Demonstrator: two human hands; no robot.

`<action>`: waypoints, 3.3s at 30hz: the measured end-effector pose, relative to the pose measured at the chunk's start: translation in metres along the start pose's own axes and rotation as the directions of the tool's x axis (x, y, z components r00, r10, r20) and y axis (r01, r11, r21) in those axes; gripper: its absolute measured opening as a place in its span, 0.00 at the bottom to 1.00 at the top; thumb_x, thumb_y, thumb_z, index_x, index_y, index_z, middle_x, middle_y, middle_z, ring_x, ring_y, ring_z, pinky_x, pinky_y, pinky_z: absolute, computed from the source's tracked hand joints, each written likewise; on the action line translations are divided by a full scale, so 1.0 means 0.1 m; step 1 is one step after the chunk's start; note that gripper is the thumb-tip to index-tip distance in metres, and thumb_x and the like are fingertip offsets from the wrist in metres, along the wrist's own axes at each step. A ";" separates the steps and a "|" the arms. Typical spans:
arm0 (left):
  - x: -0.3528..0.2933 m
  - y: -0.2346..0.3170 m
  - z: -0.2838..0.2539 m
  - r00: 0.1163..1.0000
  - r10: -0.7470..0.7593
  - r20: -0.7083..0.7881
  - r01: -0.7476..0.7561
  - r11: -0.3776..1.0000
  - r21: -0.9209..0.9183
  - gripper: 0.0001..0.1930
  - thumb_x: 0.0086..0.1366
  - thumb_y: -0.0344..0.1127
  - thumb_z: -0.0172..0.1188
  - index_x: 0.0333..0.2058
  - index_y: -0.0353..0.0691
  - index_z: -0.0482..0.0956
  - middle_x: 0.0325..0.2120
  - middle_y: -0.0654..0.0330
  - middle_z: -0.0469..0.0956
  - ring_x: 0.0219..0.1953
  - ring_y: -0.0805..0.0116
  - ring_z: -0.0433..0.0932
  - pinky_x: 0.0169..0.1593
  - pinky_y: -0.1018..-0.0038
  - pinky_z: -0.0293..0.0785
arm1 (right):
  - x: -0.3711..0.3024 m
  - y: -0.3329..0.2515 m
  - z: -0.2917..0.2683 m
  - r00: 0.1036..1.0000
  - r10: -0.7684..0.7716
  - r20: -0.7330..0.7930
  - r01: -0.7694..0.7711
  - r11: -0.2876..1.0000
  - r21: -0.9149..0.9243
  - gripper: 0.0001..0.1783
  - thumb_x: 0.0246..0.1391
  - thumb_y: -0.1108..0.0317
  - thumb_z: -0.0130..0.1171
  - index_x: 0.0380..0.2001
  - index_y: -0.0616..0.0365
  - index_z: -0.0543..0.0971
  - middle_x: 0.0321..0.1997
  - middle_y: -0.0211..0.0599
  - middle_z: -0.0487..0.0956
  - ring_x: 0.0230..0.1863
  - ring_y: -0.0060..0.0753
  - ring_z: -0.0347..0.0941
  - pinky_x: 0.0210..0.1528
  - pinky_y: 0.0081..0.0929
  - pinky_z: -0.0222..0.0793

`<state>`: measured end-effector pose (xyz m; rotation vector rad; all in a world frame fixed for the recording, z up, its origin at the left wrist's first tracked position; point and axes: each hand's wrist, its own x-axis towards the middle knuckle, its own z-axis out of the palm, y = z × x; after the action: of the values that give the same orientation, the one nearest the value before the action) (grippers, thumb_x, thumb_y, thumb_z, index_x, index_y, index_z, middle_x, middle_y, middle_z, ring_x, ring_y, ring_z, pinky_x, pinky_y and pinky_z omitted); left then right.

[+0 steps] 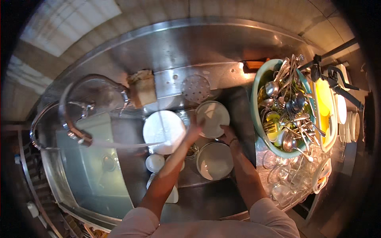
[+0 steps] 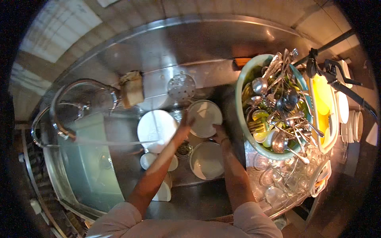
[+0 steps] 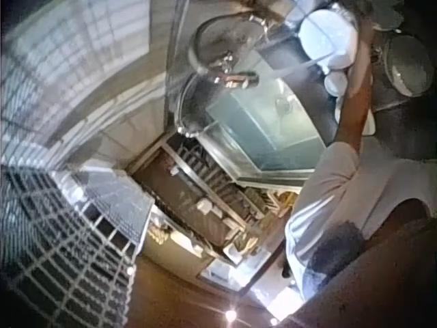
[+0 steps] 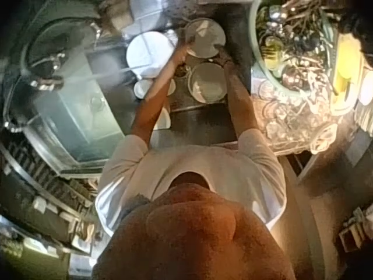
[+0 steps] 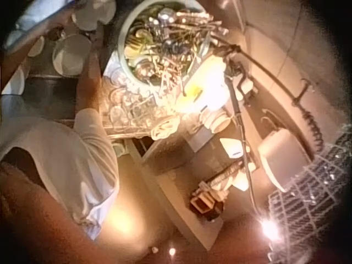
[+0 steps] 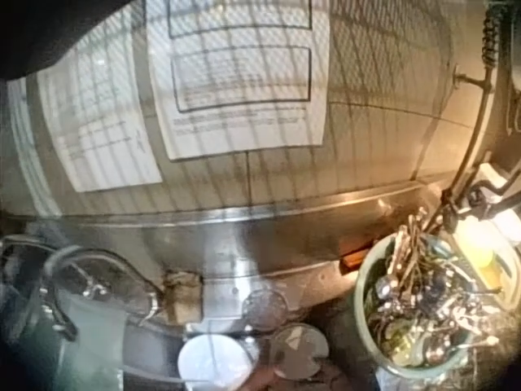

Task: Scrape leftover food from plates into a bin and then wash the dishes in a sink.

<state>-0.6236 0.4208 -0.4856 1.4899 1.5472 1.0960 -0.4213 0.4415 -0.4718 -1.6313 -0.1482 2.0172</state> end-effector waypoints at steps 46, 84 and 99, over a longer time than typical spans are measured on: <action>-0.54 0.40 -4.83 0.710 -0.490 -0.506 0.451 0.868 -0.207 0.20 0.60 0.43 0.54 0.47 0.37 0.72 0.41 0.55 0.75 0.41 0.57 0.74 0.43 0.59 0.71 | -3.78 1.53 -0.54 0.858 -0.476 0.193 0.511 0.755 -0.410 0.17 0.54 0.66 0.56 0.47 0.58 0.72 0.40 0.31 0.77 0.39 0.23 0.72 0.38 0.20 0.69; -1.10 5.71 3.05 0.732 0.340 0.590 -0.493 0.863 0.114 0.14 0.57 0.39 0.56 0.32 0.31 0.79 0.28 0.46 0.79 0.32 0.56 0.80 0.38 0.65 0.73 | -5.02 -1.04 -3.46 -0.033 -0.991 -0.131 0.531 0.093 -0.842 0.15 0.37 0.71 0.66 0.34 0.58 0.78 0.27 0.40 0.78 0.26 0.34 0.76 0.31 0.27 0.72; -1.61 6.30 2.61 0.678 0.172 0.715 0.172 0.908 -0.381 0.12 0.65 0.34 0.51 0.39 0.28 0.73 0.31 0.56 0.77 0.25 0.71 0.78 0.28 0.78 0.78 | -6.31 1.04 -4.65 0.415 -0.709 -0.570 0.788 0.593 -0.164 0.15 0.50 0.66 0.60 0.42 0.58 0.76 0.36 0.35 0.76 0.35 0.23 0.73 0.36 0.21 0.70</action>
<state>-0.1263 0.2689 -0.0153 1.3631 0.6721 0.6165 0.0566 -0.0546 -0.0841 -1.5984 -0.4283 0.7516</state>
